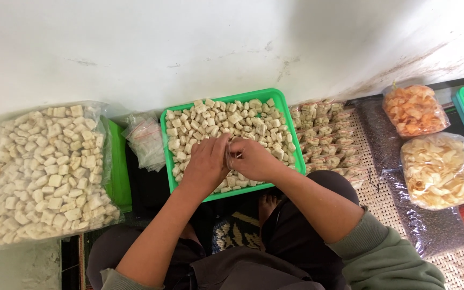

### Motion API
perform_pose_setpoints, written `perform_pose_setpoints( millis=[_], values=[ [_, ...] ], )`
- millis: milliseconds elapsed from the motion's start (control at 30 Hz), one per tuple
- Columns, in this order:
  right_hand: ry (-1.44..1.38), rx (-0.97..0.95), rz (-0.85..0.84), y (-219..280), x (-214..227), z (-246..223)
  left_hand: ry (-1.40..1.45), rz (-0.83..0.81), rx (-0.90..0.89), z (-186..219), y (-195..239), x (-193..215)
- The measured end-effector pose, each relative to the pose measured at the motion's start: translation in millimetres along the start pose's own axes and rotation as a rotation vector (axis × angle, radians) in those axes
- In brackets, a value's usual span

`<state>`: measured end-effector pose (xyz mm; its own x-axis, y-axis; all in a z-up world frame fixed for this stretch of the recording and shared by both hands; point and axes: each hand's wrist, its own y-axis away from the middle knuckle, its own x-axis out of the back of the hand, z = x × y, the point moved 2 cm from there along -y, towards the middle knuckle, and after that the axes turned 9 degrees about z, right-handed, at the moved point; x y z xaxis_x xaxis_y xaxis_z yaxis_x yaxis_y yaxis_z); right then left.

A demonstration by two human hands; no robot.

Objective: The person sits on a mat and packs small white food cubes from a green tray into small clear plastic bags. They fill each bag by hand, seal it, and place it on the floor next to other filled bags.

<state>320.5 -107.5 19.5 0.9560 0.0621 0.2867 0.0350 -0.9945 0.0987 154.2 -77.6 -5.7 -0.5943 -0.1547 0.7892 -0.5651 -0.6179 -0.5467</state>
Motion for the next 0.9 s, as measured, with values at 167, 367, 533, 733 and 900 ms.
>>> perform_pose_setpoints(
  millis=[167,367,533,733,900],
  values=[
    [0.009,-0.069,-0.032,10.1,23.3,-33.4,0.115,-0.159,0.043,-1.3,-7.9,9.8],
    [-0.018,-0.135,-0.089,20.0,47.6,-68.5,0.29,-0.282,0.161,7.3,-27.6,37.6],
    [0.075,-0.179,-0.047,21.0,68.9,-53.3,0.264,-0.426,0.242,13.1,-39.7,45.4],
    [0.709,-0.047,0.232,-4.1,122.9,33.0,0.312,-0.295,0.341,-11.9,-33.8,15.4],
    [0.954,-0.248,0.008,-8.9,117.1,71.4,0.327,-0.203,0.394,-15.8,-34.6,2.4]
  ],
)
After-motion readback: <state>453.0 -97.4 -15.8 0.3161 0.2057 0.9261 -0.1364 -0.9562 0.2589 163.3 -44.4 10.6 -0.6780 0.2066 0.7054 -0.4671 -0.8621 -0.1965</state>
